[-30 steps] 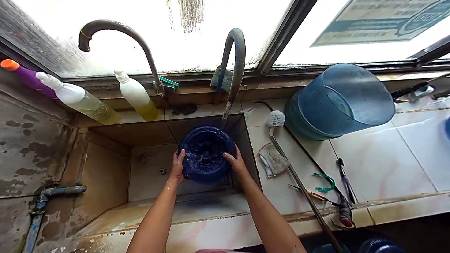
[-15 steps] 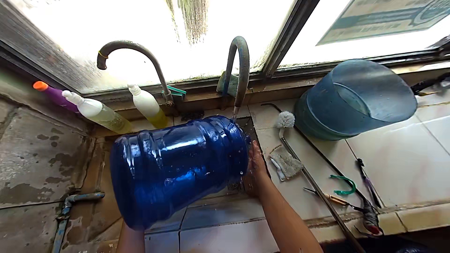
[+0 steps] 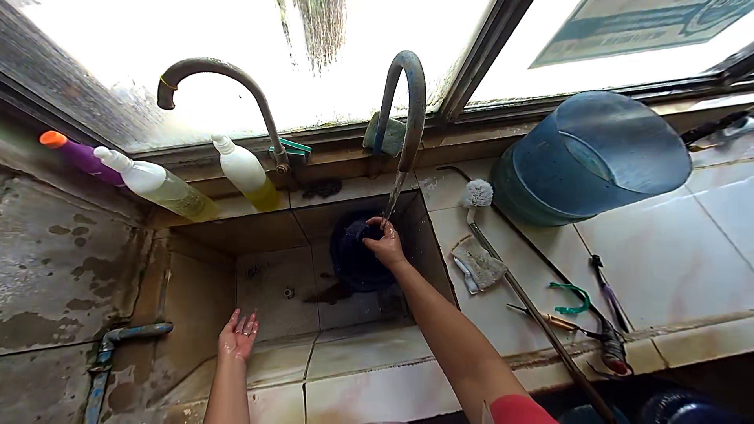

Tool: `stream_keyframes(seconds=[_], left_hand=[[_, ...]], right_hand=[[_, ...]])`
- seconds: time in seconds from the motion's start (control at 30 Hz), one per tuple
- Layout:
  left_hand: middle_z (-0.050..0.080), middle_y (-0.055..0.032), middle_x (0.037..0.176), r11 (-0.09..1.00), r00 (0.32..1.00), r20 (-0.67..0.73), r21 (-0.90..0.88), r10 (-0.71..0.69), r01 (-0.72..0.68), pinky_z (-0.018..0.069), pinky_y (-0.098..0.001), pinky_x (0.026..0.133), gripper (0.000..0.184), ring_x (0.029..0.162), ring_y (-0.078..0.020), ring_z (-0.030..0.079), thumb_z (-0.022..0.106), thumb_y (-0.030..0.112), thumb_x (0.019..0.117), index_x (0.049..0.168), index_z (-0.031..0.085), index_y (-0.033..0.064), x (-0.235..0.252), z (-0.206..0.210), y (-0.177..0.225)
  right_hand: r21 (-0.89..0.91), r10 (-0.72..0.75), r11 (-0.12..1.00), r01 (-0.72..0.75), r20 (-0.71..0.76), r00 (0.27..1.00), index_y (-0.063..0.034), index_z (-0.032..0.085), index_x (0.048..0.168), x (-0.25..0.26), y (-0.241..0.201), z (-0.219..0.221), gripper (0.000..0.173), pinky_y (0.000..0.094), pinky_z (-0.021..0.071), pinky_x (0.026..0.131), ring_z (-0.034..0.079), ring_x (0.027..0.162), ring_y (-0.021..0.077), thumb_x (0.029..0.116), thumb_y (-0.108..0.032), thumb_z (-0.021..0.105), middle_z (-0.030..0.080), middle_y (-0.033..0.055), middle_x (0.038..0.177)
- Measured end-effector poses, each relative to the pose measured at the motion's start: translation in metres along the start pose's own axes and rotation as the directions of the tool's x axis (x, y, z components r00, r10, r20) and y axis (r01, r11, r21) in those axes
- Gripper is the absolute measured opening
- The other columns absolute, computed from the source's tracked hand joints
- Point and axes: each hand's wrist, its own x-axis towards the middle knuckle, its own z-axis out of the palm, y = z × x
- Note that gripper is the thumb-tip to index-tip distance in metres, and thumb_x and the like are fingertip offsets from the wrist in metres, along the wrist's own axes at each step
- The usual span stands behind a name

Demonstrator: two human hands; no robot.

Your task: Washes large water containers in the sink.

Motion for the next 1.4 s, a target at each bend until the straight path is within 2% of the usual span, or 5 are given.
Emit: stream_keyframes(seconds=[0.37, 0.47, 0.8, 1.17, 1.4], left_hand=[[0.037, -0.0175, 0.158, 0.987, 0.999, 0.017, 0.155, -0.036, 0.033, 0.0505, -0.0408, 0.101, 0.047, 0.134, -0.0297, 0.053, 0.048, 0.024, 0.107, 0.151, 0.043, 0.0081, -0.015, 0.014, -0.041], [0.039, -0.0169, 0.157, 0.973, 0.998, 0.064, 0.23, -0.012, -0.003, 0.0514, -0.0408, 0.099, 0.046, 0.131, -0.0296, 0.054, 0.048, 0.023, 0.1068, 0.15, 0.044, 0.0075, -0.019, 0.023, -0.044], [0.047, -0.0194, 0.15, 0.804, 0.916, 0.378, 0.499, 0.133, -0.323, 0.0558, -0.0361, 0.091, 0.039, 0.114, -0.0243, 0.064, 0.046, 0.011, 0.1063, 0.143, 0.05, -0.0009, -0.063, 0.102, -0.064], [0.039, -0.0226, 0.159, 0.46, 0.489, 0.823, 0.329, 0.288, -0.825, 0.0457, -0.0426, 0.112, 0.063, 0.141, -0.0297, 0.048, 0.07, 0.018, 0.0956, 0.149, 0.044, -0.0024, -0.127, 0.27, -0.107], [0.053, -0.0286, 0.143, -0.019, 0.66, 0.72, 0.679, 0.217, -0.734, 0.0444, -0.0574, 0.108, 0.066, 0.131, -0.0415, 0.054, 0.072, 0.047, 0.0934, 0.135, 0.058, -0.0015, -0.154, 0.341, -0.11]], right_hand=[[-0.322, -0.094, 0.941, 0.104, 0.044, 0.995, -0.0106, 0.055, 0.144, -0.011, 0.005, -0.002, 0.057, 0.0563, 0.0524, 0.099, 0.058, 0.124, 0.0428, 0.0935, -0.027, 0.076, 0.052, 0.0274, 0.141], [-0.427, -0.06, 0.899, 0.099, 0.104, 0.993, -0.0202, 0.038, 0.159, -0.023, -0.003, -0.047, 0.078, 0.0758, 0.0225, 0.114, 0.03, 0.148, 0.0497, 0.0946, -0.051, 0.069, 0.033, 0.0258, 0.16], [-0.689, 0.169, 0.653, -0.313, -0.27, 0.948, -0.013, 0.064, 0.134, -0.097, 0.072, -0.204, 0.048, 0.0642, 0.0424, 0.1, 0.055, 0.124, 0.0463, 0.0872, -0.013, 0.072, 0.057, 0.0263, 0.136], [-0.621, 0.132, 0.757, -0.206, -0.164, 0.978, -0.0091, 0.067, 0.131, -0.125, 0.074, -0.209, 0.047, 0.0642, 0.0384, 0.11, 0.05, 0.132, 0.0476, 0.0896, -0.03, 0.076, 0.054, 0.0287, 0.14], [-0.746, -0.243, 0.662, -0.075, -0.308, 0.92, -0.015, 0.055, 0.149, -0.138, 0.143, -0.16, 0.054, 0.0745, 0.0179, 0.117, 0.033, 0.148, 0.0492, 0.1031, -0.041, 0.044, 0.044, 0.0243, 0.157]])
